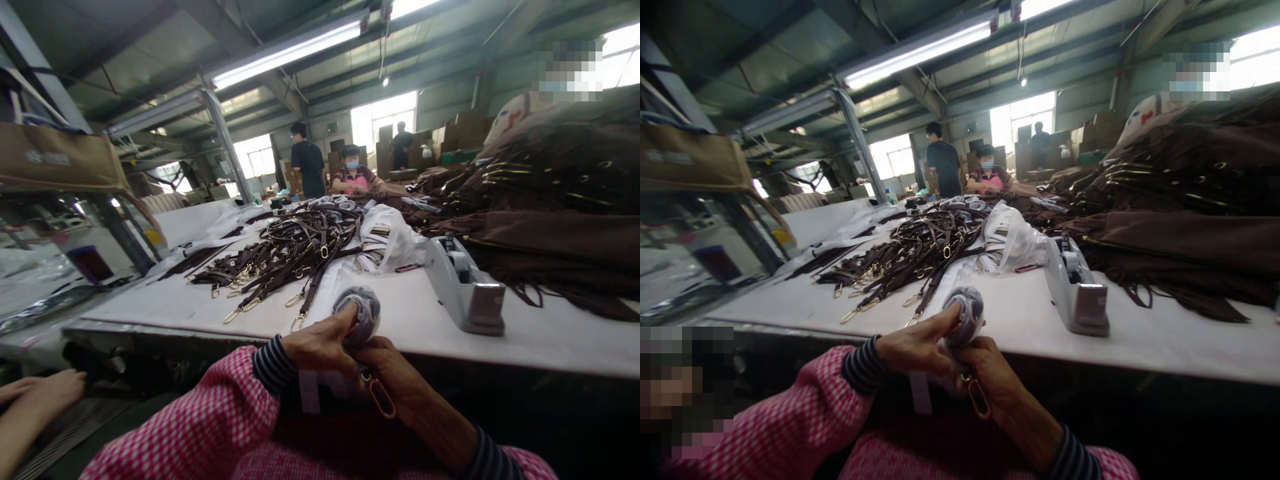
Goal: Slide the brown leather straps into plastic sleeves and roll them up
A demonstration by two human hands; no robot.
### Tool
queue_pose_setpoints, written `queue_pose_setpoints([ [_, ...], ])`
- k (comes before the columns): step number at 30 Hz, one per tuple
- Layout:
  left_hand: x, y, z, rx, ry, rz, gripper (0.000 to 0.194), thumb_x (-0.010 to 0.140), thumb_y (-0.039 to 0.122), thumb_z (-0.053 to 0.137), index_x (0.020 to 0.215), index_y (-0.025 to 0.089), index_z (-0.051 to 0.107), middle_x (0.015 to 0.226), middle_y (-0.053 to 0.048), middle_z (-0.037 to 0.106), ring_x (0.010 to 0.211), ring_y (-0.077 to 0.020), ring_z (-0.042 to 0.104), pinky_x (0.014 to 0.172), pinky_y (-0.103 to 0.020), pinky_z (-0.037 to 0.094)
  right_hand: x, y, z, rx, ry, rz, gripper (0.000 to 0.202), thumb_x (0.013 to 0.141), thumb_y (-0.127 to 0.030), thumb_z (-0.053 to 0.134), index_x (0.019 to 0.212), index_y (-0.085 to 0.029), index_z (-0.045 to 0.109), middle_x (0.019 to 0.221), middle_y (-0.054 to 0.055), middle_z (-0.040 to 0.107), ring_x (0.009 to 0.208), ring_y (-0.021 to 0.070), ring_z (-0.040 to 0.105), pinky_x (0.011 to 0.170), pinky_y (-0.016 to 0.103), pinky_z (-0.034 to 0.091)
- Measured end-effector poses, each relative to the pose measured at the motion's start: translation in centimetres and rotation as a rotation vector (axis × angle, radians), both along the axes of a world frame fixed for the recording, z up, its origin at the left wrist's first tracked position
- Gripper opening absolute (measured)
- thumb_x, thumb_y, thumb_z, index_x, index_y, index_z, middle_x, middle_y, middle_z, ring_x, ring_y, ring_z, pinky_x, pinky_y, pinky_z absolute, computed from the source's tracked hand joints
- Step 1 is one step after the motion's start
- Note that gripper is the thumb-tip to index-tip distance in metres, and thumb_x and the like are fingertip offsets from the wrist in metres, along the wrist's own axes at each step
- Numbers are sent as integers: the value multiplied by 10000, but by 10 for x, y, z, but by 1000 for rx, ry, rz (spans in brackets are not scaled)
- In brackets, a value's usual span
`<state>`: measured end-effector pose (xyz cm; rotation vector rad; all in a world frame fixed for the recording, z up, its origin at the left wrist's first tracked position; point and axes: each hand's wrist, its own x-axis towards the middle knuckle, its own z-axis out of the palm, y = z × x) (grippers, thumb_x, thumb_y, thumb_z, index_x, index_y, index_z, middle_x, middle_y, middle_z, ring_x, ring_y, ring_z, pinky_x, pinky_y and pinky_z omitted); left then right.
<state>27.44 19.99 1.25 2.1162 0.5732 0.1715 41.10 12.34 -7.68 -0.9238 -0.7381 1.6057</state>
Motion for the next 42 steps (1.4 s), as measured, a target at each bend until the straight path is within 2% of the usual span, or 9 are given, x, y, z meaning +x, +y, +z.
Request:
queue_pose_setpoints([
  [4, 6, 2, 18, 159, 203, -66, 600, 582, 259, 766, 1071, 190, 425, 899, 5, 459, 820, -204, 480, 724, -322, 420, 5, -1, 5, 17, -31, -35, 197, 648, -263, 759, 765, -113, 708, 547, 5, 622, 417, 103, 523, 420, 214, 382],
  [8, 12, 7, 22, 225, 171, -132, 549, 596, 286, 775, 1013, 211, 427, 838, 15, 499, 740, -190, 488, 652, -297, 400, 11, 0, 9, 41, -44, -48, 250, 627, -257, 784, 822, -115, 720, 592, -6, 636, 445, 88, 512, 439, 208, 384],
  [14, 20, 19, 5, 295, 118, -215, 521, 605, 235, 761, 1005, 228, 426, 827, 12, 517, 716, -189, 489, 629, -305, 391, 18, 9, 5, 14, -30, -20, 163, 642, -248, 750, 718, -126, 673, 533, -12, 594, 404, 75, 458, 407, 202, 310],
  [22, 18, 28, -24, 313, -111, -86, 292, 715, 164, 654, 950, 238, 498, 807, -7, 540, 695, -176, 452, 683, -337, 379, 21, 3, 15, -18, -73, -21, 309, 714, -411, 754, 767, -129, 638, 608, -15, 577, 460, 56, 434, 459, 184, 312],
  [26, 13, 34, -35, 315, -126, -21, 271, 719, 137, 626, 919, 232, 469, 762, 22, 522, 649, -141, 384, 614, -311, 308, 36, -10, 16, 180, -431, 27, 429, 895, -533, 616, 1078, -149, 668, 695, 21, 668, 487, 116, 513, 486, 236, 359],
  [28, 12, 36, -42, 326, -111, 1, 279, 717, 146, 639, 904, 229, 449, 751, 30, 506, 643, -138, 375, 611, -309, 292, 43, -15, 18, 304, -739, -75, 394, 960, -505, 562, 1173, -190, 666, 826, 46, 717, 604, 166, 600, 570, 284, 445],
  [31, 15, 34, -47, 391, -123, -4, 268, 757, 219, 685, 882, 229, 449, 760, 26, 492, 660, -149, 395, 631, -313, 303, 48, -16, 23, 499, -1136, -273, 227, 997, -374, 531, 1056, -236, 701, 1036, 67, 706, 895, 231, 656, 779, 347, 512],
  [37, 29, 31, -35, 610, -25, -84, 235, 819, 338, 739, 839, 218, 539, 817, -51, 585, 754, -231, 548, 714, -345, 404, 51, 11, 12, 783, -1496, -567, 305, 958, -237, 574, 1263, -211, 580, 1285, 131, 611, 1200, 316, 549, 1001, 456, 497],
  [42, 37, 37, -32, 641, 41, -160, 212, 754, 237, 761, 778, 213, 552, 784, -48, 585, 746, -229, 542, 744, -349, 443, 60, 24, -3, 693, -1716, -394, 273, 1011, -306, 520, 1235, -159, 571, 1166, 149, 645, 1025, 312, 613, 865, 454, 511],
])
